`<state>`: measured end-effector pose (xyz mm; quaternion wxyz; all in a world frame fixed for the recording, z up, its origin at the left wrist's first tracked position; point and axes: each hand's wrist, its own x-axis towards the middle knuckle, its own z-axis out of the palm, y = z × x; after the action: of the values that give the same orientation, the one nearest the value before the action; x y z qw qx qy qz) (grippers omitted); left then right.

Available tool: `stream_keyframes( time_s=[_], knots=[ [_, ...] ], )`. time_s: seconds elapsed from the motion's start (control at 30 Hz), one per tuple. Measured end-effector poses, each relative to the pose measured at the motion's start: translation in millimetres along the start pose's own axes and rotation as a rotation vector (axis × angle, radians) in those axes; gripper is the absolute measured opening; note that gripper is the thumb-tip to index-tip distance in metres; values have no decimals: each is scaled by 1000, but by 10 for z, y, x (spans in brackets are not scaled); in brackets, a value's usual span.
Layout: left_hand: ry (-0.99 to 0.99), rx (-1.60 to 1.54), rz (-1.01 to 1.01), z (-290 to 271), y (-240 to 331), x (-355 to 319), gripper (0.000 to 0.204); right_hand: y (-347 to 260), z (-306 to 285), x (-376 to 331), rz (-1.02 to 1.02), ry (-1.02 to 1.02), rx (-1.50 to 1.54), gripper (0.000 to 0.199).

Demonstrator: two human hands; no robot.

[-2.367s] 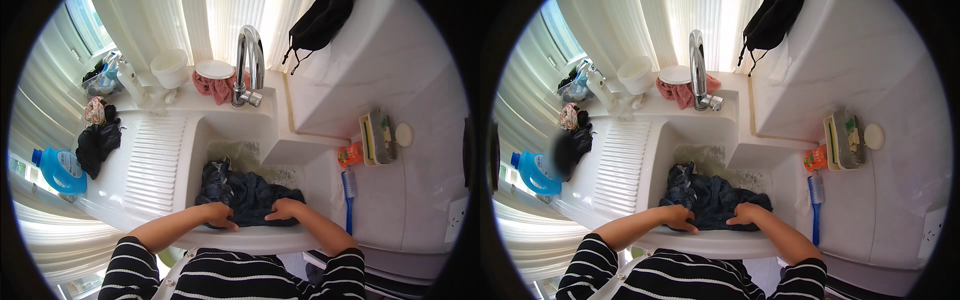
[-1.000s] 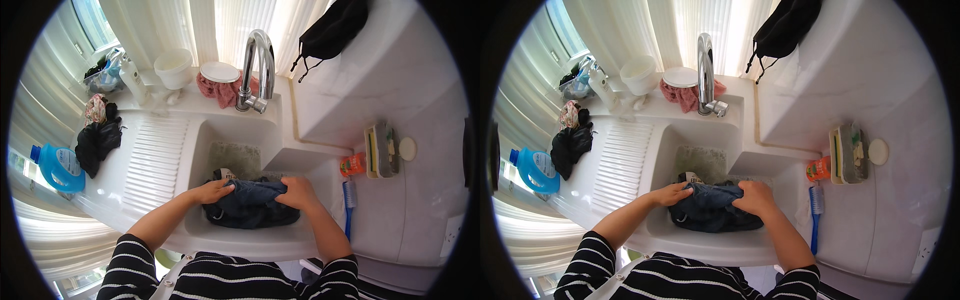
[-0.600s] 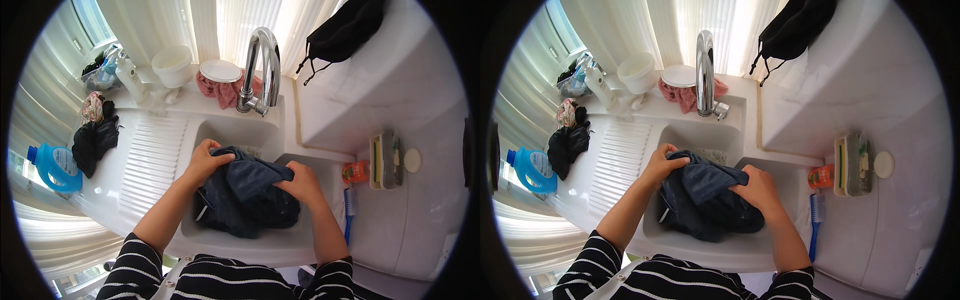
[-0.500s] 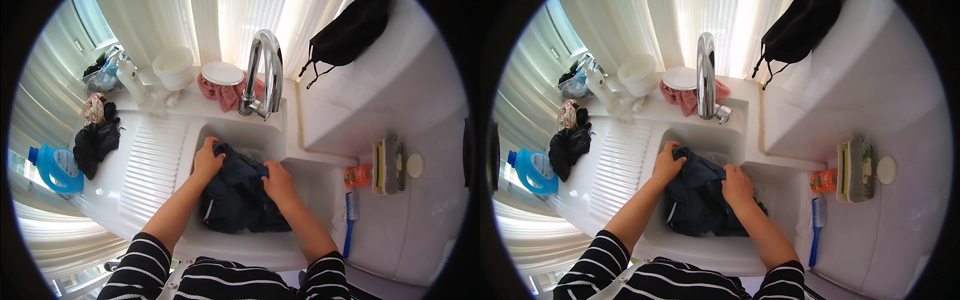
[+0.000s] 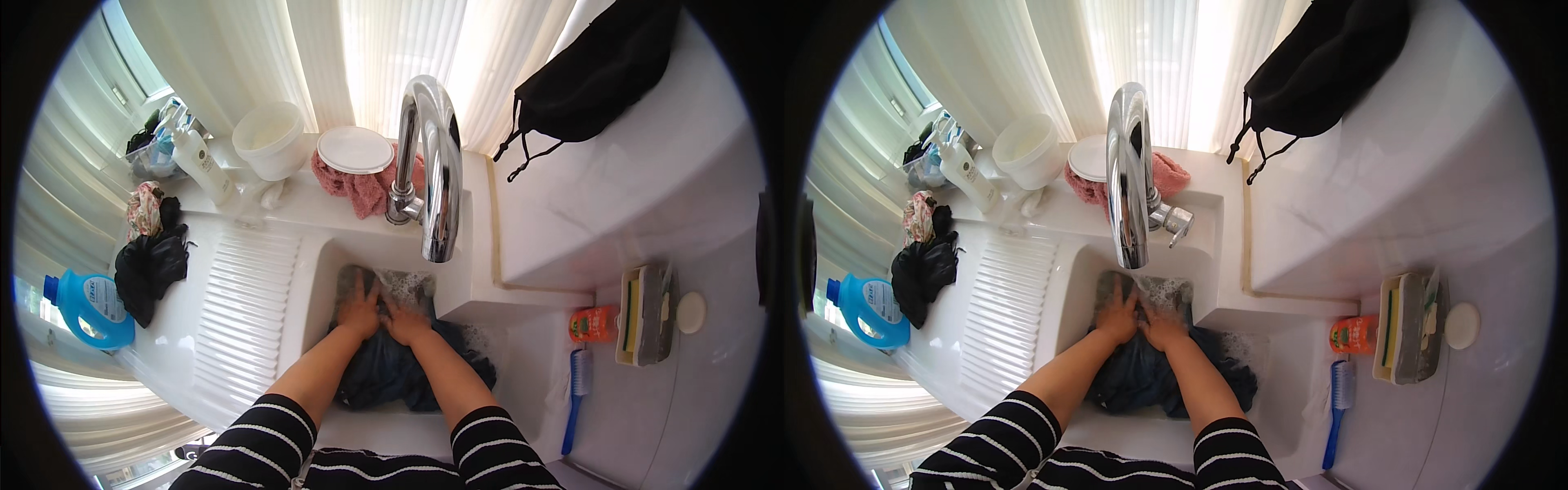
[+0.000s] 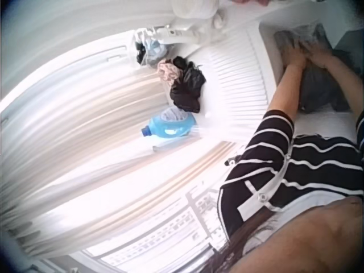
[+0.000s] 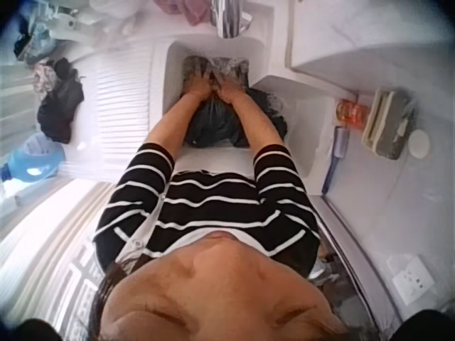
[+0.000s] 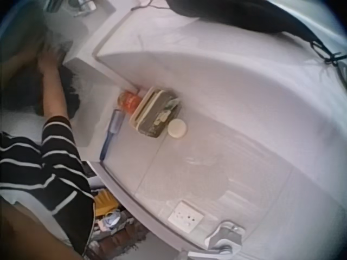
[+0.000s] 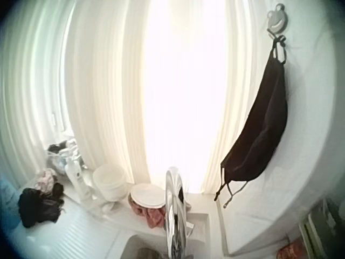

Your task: The person hand-washes a dark-colored garment in a sink filled with soapy water. They repeatedly submerge, agitate, and wring the fabric to clean it, handling the item with both hands throughout the process.

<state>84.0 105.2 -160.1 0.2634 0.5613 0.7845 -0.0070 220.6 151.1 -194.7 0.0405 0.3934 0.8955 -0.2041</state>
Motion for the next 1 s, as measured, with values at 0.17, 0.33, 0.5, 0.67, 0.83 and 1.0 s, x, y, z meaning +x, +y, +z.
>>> stream_keyframes(
  time_s=[0.17, 0.33, 0.5, 0.67, 0.83, 1.0],
  knots=[
    [696, -252, -30, 340, -112, 9, 69, -22, -153, -29, 146, 304, 98, 66],
    [295, -954, -338, 40, -141, -63, 65, -239, -59, -143, 462, 160, 390, 59],
    [140, -2020, -383, -311, -126, -599, 59, -160, -589, -551, 427, 266, 1456, 38],
    [-160, -2216, -270, -715, 228, -1167, 32, -495, -797, -892, -128, 675, 808, 32],
    [-191, -2004, -259, -325, 198, -1175, 34, -1036, -509, -1114, -39, 757, 812, 28],
    [-305, -1986, -264, -289, 372, -1245, 30, -828, -435, -996, 376, 812, 1255, 25]
  ],
)
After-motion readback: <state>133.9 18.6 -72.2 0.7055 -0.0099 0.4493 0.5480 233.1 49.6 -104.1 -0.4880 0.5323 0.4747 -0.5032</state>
